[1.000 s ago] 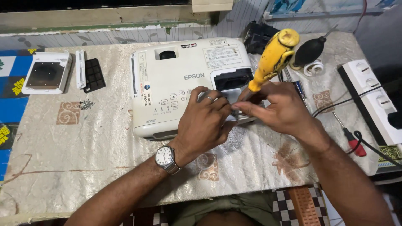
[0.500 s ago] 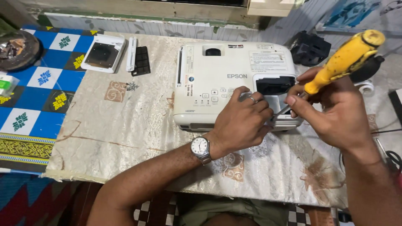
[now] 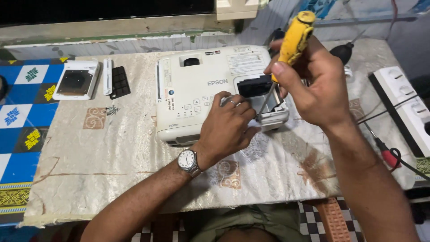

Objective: Disassembling and repairing an Epson projector using a screwdriver

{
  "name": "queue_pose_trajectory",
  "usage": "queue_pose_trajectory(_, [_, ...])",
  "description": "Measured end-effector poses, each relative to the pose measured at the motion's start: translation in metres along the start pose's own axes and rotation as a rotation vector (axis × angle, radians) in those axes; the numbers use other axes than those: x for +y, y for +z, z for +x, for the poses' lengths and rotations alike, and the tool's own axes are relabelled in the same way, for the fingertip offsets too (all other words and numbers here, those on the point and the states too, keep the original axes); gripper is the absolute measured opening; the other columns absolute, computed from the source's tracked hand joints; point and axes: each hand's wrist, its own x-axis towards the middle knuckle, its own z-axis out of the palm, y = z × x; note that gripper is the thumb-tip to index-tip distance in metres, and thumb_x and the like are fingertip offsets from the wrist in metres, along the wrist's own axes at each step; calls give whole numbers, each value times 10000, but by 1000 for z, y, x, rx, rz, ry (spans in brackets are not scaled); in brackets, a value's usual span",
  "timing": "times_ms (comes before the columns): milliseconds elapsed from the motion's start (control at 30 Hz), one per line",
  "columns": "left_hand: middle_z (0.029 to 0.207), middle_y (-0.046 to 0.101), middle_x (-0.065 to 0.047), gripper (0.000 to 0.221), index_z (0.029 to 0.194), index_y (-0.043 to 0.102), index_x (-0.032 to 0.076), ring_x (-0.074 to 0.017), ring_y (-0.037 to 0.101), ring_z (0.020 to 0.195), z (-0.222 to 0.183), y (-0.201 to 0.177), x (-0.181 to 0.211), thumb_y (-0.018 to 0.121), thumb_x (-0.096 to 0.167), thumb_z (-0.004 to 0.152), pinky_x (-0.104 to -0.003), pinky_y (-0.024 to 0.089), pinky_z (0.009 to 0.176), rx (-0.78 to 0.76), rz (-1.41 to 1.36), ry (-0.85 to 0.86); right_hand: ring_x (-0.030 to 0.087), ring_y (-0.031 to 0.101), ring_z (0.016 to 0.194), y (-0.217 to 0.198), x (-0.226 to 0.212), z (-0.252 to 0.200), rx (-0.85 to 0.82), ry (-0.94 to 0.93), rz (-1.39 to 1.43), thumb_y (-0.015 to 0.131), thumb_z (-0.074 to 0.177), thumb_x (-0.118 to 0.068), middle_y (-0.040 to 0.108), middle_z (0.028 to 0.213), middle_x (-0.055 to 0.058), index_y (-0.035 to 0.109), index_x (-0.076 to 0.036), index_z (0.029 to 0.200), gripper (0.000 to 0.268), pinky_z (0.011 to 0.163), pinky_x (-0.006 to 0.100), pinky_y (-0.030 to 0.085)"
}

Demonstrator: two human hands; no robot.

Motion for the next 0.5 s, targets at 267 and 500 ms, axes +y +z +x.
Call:
queue_pose_trajectory(267, [891,654,-41,309,899,677,118,-290,584,1005,-1,1,0,743,416,855,-506,396,956,65,-7,24,173,774,1032,-17,-1,-1,-16,-112,-178,820,1081,-9,769,1155,128,185,-191,1667,883,875,264,648])
queue_pose_trajectory(500, [952,701,-38,301,952,711,123,-292,591,1035,-1,3,0,706,417,887,-510,378,991,15,3,5,157,697,907,-30,-27,11,-218,-290,-200,623,1110,-74,643,1270,136,404,-55,1510,456,770,244,540])
